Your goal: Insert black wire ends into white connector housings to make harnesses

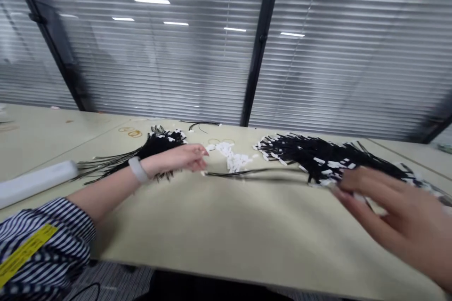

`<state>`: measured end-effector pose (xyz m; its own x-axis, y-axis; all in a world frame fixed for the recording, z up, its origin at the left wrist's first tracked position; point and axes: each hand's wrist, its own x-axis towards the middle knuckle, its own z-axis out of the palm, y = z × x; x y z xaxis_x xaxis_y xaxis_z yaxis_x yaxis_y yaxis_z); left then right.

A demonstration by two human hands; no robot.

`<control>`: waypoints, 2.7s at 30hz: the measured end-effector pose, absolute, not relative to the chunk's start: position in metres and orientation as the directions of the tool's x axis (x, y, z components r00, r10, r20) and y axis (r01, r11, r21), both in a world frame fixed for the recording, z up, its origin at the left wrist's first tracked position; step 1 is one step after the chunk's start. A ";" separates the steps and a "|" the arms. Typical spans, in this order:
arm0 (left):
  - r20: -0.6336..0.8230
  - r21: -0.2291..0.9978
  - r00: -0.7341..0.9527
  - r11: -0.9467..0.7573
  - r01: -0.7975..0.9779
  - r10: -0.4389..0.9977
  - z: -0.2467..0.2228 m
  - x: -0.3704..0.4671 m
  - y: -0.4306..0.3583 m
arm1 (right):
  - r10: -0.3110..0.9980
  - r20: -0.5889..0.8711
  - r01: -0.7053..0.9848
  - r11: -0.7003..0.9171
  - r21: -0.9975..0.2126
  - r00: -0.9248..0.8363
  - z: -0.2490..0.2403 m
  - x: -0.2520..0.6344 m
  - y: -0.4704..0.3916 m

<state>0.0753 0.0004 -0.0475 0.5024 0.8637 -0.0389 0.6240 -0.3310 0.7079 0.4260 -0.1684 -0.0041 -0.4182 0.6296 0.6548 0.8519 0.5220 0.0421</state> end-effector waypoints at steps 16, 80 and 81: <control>-0.060 -0.091 0.143 -0.149 0.985 0.988 -0.055 0.017 0.131 | 0.493 0.867 0.997 -0.056 -0.056 0.077 -0.093 0.543 -0.062; -0.212 0.972 0.455 0.237 0.003 0.865 -0.052 0.150 -0.081 | 0.969 0.165 0.894 0.234 -0.383 -0.183 -0.023 0.471 -0.047; -0.263 0.962 0.416 0.269 0.046 0.870 -0.063 0.144 -0.080 | 0.964 0.157 0.904 0.255 -0.342 -0.213 -0.026 0.473 -0.042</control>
<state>0.1445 -0.0799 -0.0627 0.4161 0.8705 -0.2630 0.0462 0.2686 0.9621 0.4730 -0.0422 -0.0262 -0.2129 0.9644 0.1570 0.9043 0.2554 -0.3422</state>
